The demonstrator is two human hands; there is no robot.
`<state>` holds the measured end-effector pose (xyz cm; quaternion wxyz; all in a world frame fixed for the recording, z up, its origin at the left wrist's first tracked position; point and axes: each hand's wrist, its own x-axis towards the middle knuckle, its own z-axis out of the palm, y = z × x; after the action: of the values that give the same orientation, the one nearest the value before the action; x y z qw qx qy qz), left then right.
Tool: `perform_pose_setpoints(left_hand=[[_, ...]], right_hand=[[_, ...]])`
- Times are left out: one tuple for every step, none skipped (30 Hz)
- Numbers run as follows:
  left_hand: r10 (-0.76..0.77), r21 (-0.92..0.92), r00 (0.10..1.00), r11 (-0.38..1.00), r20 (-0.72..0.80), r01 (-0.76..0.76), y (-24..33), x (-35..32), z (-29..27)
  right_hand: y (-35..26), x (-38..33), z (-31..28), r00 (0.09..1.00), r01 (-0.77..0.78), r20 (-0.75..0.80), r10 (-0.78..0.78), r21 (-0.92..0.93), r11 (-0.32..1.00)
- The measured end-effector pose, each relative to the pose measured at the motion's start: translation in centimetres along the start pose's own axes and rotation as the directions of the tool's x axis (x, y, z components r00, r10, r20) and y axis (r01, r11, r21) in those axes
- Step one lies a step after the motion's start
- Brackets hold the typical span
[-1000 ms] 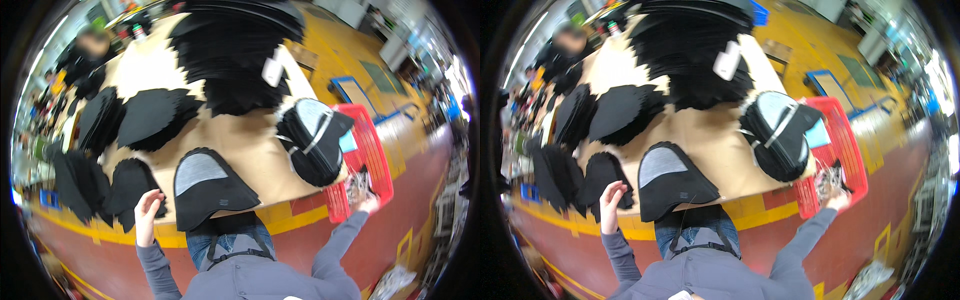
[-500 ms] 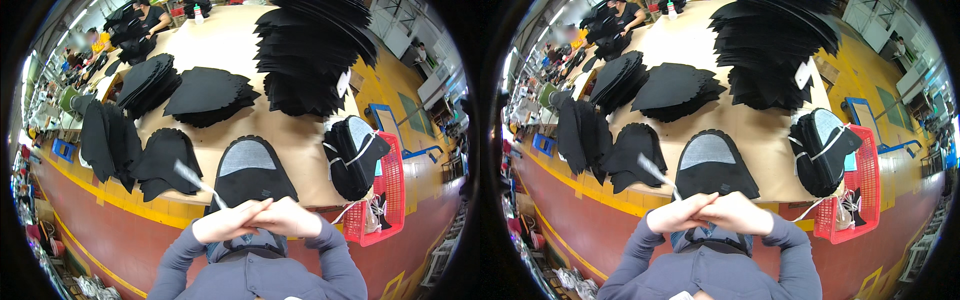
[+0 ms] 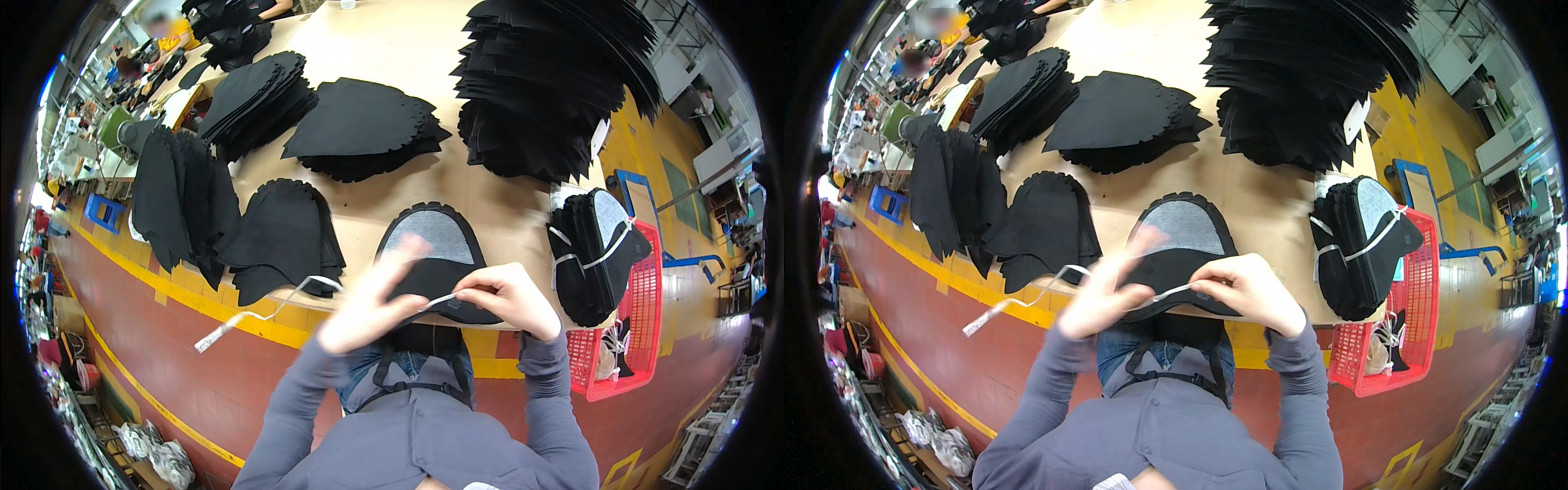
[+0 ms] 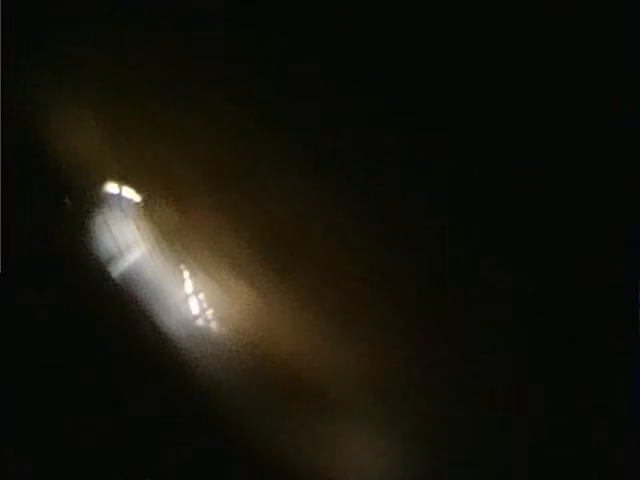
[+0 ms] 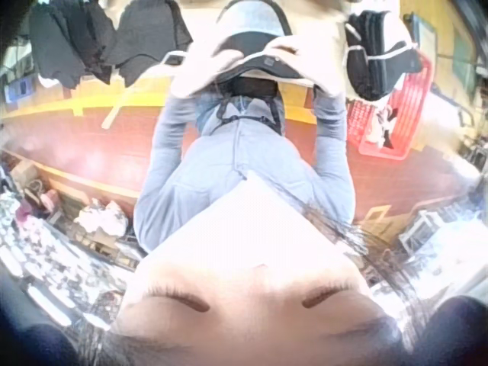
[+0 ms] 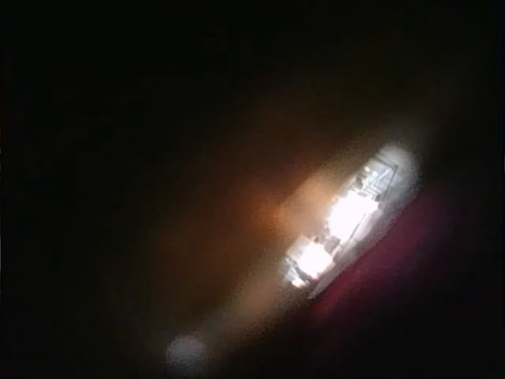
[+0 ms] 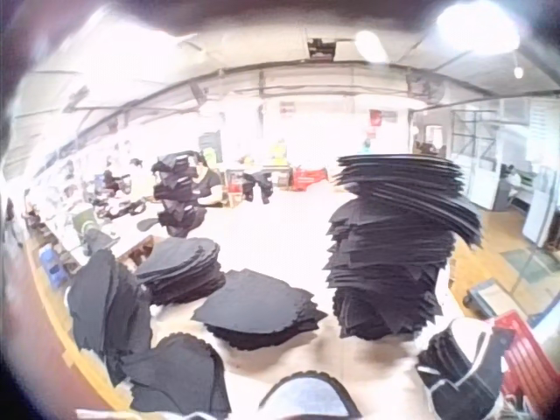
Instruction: The person repeatedly picks up black fabric pieces from a table, aligns them into neat stacks, and places them into a red basket. The person also ties a bundle of fabric with a white string and places it in the basket.
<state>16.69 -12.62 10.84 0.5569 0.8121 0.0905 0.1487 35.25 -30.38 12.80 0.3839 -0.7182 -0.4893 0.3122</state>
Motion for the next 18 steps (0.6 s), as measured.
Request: perform_pose_setpoints(left_hand=[[-0.025,-0.252,0.980,0.965,0.198,0.075,-0.6,0.8,1.5],[-0.207,-0.441,0.911,0.822,0.356,0.359,-1.7,1.1,1.6],[-0.319,-0.547,0.781,0.573,0.537,0.611,-2.5,1.3,1.4],[-0.402,-0.487,0.796,0.637,0.452,0.598,-3.0,1.2,0.2],[-0.477,-0.413,0.805,0.693,0.352,0.591,-3.8,0.8,-1.8],[-0.422,-0.221,0.857,0.843,0.295,0.491,-5.5,0.6,-3.7],[-0.450,-0.277,0.851,0.810,0.270,0.516,-6.9,-0.1,-5.1],[-0.486,-0.227,0.830,0.806,0.272,0.546,-8.8,-0.8,-6.3],[-0.520,-0.177,0.809,0.799,0.274,0.574,-10.4,-1.1,-6.9],[-0.530,-0.071,0.817,0.828,0.226,0.556,-11.1,-0.9,-6.5],[-0.531,0.037,0.827,0.845,0.183,0.534,-11.6,-0.7,-5.7],[-0.532,0.147,0.837,0.845,0.128,0.515,-12.7,-1.0,-5.1],[-0.355,-0.079,0.932,0.930,0.075,0.360,-18.5,-3.1,-3.9],[-0.486,-0.167,0.864,0.848,0.132,0.503,-18.0,-2.6,-3.2],[-0.604,-0.239,0.774,0.736,0.190,0.633,-16.9,-2.1,-2.5],[-0.609,-0.366,0.778,0.696,0.153,0.617,-17.2,-2.6,-1.7],[-0.631,-0.407,0.756,0.652,0.177,0.640,-16.8,-2.7,-1.3],[-0.679,-0.400,0.718,0.622,0.153,0.674,-16.2,-2.8,-0.6]], right_hand=[[-0.1,0.6,0.2,0.999,0.038,-0.004,-0.039,-0.022,0.999],[0.0,0.8,0.0,0.997,0.070,-0.017,-0.071,-0.046,0.996],[0.2,0.6,-1.1,0.999,-0.044,0.006,0.044,-0.019,0.999],[0.8,0.3,-2.5,0.988,-0.156,0.004,0.156,0.038,0.987],[1.8,-0.2,-3.7,0.965,-0.262,0.010,0.262,0.101,0.960],[3.2,-0.6,-4.4,0.968,-0.244,-0.029,0.248,0.094,0.965],[5.2,-0.9,-5.0,0.945,-0.319,-0.041,0.324,0.084,0.944],[7.4,-1.1,-5.6,0.934,-0.355,-0.016,0.357,0.080,0.931],[9.7,-1.1,-5.8,0.920,-0.391,0.006,0.391,0.075,0.917],[12.8,-0.8,-5.2,0.917,-0.395,-0.020,0.398,0.089,0.914],[16.3,-0.7,-4.1,0.911,-0.402,-0.051,0.409,0.102,0.910],[18.4,-0.3,-3.2,0.909,-0.402,-0.072,0.411,0.117,0.908],[18.1,1.5,-1.7,0.875,-0.485,0.077,0.478,0.123,0.866],[19.9,1.5,-0.3,0.822,-0.569,0.153,0.549,0.282,0.773],[22.1,1.7,1.1,0.770,-0.632,0.248,0.588,0.422,0.650],[23.1,2.1,1.8,0.781,-0.613,0.246,0.574,0.475,0.631],[23.7,2.0,2.5,0.787,-0.597,0.241,0.569,0.529,0.603],[24.3,1.5,3.0,0.792,-0.579,0.235,0.563,0.580,0.573]])
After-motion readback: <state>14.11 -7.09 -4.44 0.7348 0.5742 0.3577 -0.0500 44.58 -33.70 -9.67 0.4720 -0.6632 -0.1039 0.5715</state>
